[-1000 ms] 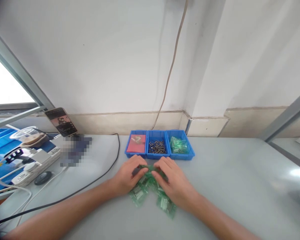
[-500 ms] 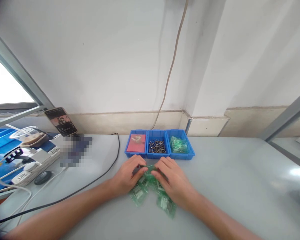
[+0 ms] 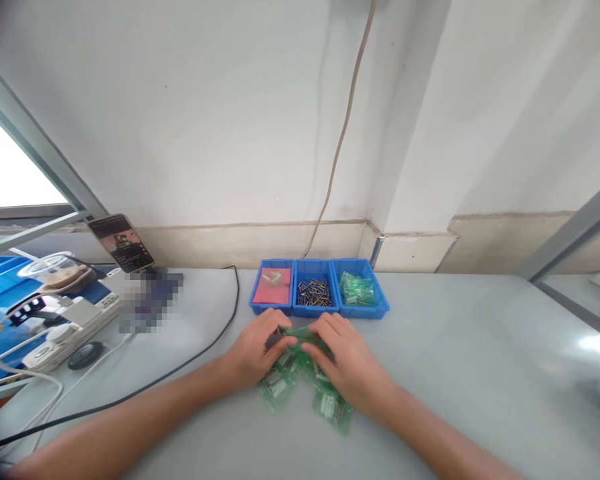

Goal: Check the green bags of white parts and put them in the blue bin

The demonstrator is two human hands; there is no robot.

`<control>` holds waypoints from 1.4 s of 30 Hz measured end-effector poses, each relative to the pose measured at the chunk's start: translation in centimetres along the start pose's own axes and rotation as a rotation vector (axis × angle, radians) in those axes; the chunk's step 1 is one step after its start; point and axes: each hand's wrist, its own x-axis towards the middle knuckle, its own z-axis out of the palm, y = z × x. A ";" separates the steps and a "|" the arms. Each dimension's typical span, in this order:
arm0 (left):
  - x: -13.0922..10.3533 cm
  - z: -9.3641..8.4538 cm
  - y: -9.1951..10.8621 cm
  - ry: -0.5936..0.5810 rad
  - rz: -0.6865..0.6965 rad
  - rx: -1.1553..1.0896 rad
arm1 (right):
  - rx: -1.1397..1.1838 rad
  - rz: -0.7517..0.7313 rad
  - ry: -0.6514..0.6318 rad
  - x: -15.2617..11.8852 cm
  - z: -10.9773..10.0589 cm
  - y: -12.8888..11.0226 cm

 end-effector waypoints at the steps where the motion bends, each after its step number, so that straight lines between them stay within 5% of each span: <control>1: 0.0 0.0 0.0 0.003 -0.006 0.001 | -0.009 -0.009 0.000 0.0 0.1 0.0; 8: 0.2 -0.6 0.7 -0.046 -0.117 -0.019 | 0.056 0.021 -0.007 -0.1 -0.2 0.0; 21: 0.1 -0.2 0.1 0.015 -0.010 -0.046 | 0.035 0.005 -0.042 0.1 -0.3 -0.2; 33: 0.3 -0.8 0.9 -0.051 -0.113 0.003 | -0.037 -0.023 0.068 -0.2 0.2 0.3; 42: 0.2 -0.7 1.0 -0.038 -0.085 -0.042 | 0.051 0.015 -0.020 0.2 -0.5 -0.4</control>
